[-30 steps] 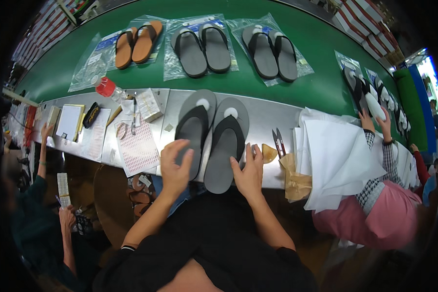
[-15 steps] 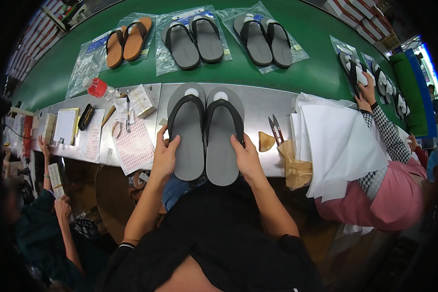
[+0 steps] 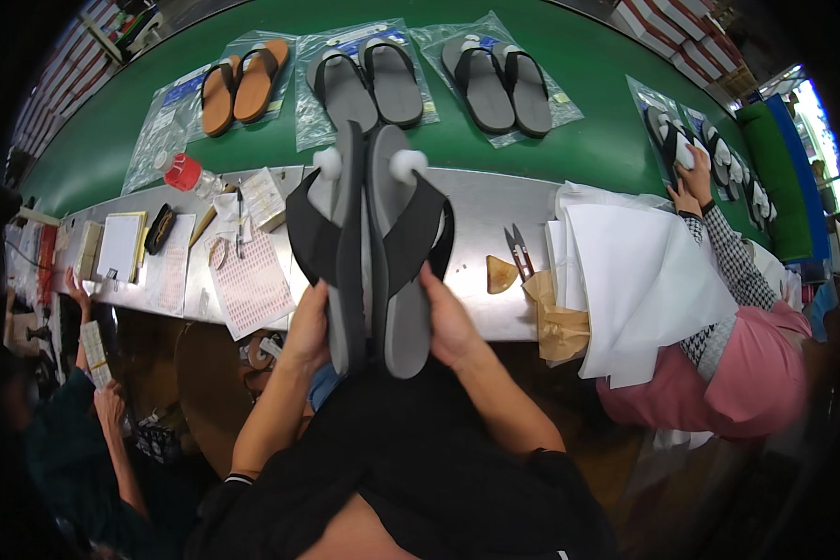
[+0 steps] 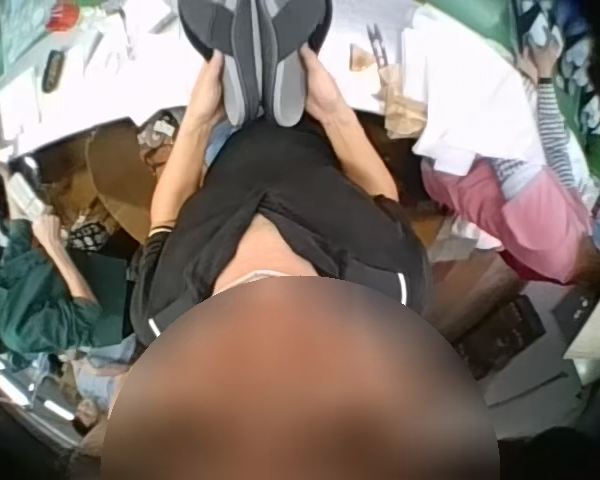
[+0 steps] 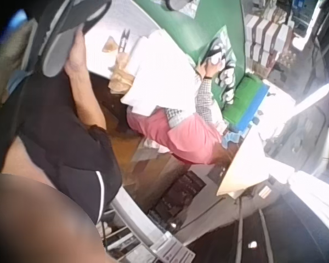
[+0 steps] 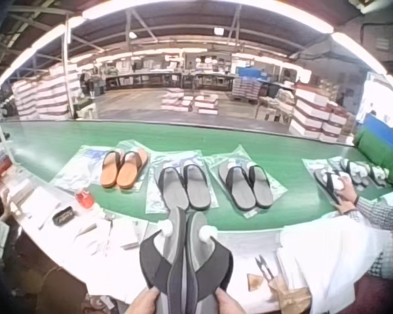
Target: The person inspects pairs of flip-flops by turning them over and checking the soles and straps. They then place each pair into a clear plastic bag and arrange the packaged items on a green conveyor belt. Other workers are visible nearby handling similar items.
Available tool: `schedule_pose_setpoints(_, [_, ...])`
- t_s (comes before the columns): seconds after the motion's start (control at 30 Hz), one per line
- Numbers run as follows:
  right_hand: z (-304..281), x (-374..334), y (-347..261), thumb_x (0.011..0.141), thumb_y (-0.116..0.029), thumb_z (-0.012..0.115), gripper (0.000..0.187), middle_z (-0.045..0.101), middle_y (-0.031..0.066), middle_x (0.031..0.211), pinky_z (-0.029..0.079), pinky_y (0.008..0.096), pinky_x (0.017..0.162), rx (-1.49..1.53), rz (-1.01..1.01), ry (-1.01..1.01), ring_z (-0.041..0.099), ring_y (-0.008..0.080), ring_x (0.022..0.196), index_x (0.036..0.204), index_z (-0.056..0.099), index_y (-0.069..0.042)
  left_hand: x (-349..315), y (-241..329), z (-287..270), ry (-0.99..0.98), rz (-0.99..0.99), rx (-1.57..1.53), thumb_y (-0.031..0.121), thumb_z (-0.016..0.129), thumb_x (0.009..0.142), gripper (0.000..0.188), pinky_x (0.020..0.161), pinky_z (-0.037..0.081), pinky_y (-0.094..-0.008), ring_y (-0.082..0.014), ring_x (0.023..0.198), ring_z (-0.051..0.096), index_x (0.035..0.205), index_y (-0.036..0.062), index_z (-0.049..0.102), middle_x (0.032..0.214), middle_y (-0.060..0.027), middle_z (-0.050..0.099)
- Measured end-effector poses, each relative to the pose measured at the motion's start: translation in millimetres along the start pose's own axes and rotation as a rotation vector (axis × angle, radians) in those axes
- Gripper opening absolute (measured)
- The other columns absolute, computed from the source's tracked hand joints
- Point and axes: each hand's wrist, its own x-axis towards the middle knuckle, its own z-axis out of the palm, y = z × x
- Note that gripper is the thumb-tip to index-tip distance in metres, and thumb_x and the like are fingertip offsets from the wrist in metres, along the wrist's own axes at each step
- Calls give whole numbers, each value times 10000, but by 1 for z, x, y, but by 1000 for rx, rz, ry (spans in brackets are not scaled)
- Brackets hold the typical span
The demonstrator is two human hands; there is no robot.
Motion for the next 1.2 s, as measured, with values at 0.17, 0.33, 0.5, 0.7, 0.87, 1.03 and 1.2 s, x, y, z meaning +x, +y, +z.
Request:
schedule_pose_setpoints(0.17, [9, 4, 28, 1012, -441, 427, 429, 645, 25, 918, 522, 265, 651, -53, -24, -112, 631, 124, 772, 1097, 610, -62, -4, -24, 5, -165, -92, -195, 409, 511, 975, 370, 539, 450, -236, -120, 631, 583, 947, 58, 626, 762, -30, 611])
schedule_pose_setpoints(0.33, [-5, 10, 36, 967, -347, 542, 644, 551, 16, 656, 411, 222, 452, -192, -209, -194, 514, 93, 508, 1501, 291, -91, -4, -29, -9, -238, 16, -71, 464, 495, 971, 432, 450, 384, -246, -152, 496, 518, 851, 57, 575, 669, -43, 550])
schedule_pose_setpoints(0.5, [-24, 17, 31, 1010, -279, 504, 552, 624, 45, 945, 527, 251, 670, -133, -180, -35, 626, 121, 774, 1481, 318, -60, 8, -32, -38, -511, 184, -41, 372, 540, 973, 343, 388, 427, -237, -166, 471, 559, 968, 38, 617, 708, -85, 571])
schedule_pose_setpoints(0.7, [-41, 5, -13, 950, -90, 576, 492, 602, 71, 1250, 469, 274, 933, -580, -750, -98, 609, 156, 1057, 1412, 437, 5, -5, -6, -83, -50, 368, 187, 197, 592, 957, 336, 764, 518, -272, -127, 875, 634, 1226, -2, 564, 1018, -67, 653])
schedule_pose_setpoints(0.87, [-22, -16, -46, 783, -14, 712, 624, 665, 113, 1048, 480, 318, 823, -1147, -1123, 228, 621, 226, 916, 1370, 505, 22, -8, 34, -63, 285, 1113, 776, 64, 639, 887, 482, 769, 512, -326, -205, 834, 647, 1342, -43, 523, 975, -93, 674])
schedule_pose_setpoints(1.03, [2, -25, -56, 668, -14, 715, 657, 640, 123, 810, 457, 381, 667, -1488, -1433, 409, 579, 300, 720, 1311, 584, -4, -27, 60, -42, 377, 1326, 1328, 40, 733, 745, 620, 675, 502, -350, -291, 751, 645, 1335, -19, 552, 903, -159, 657])
schedule_pose_setpoints(1.2, [8, -29, -58, 647, 16, 673, 657, 632, 116, 802, 462, 388, 672, -1570, -1490, 474, 576, 300, 727, 1299, 603, -24, -30, 64, -27, 419, 1380, 1392, 15, 752, 654, 656, 632, 498, -349, -286, 700, 636, 1294, 12, 605, 884, -142, 659])
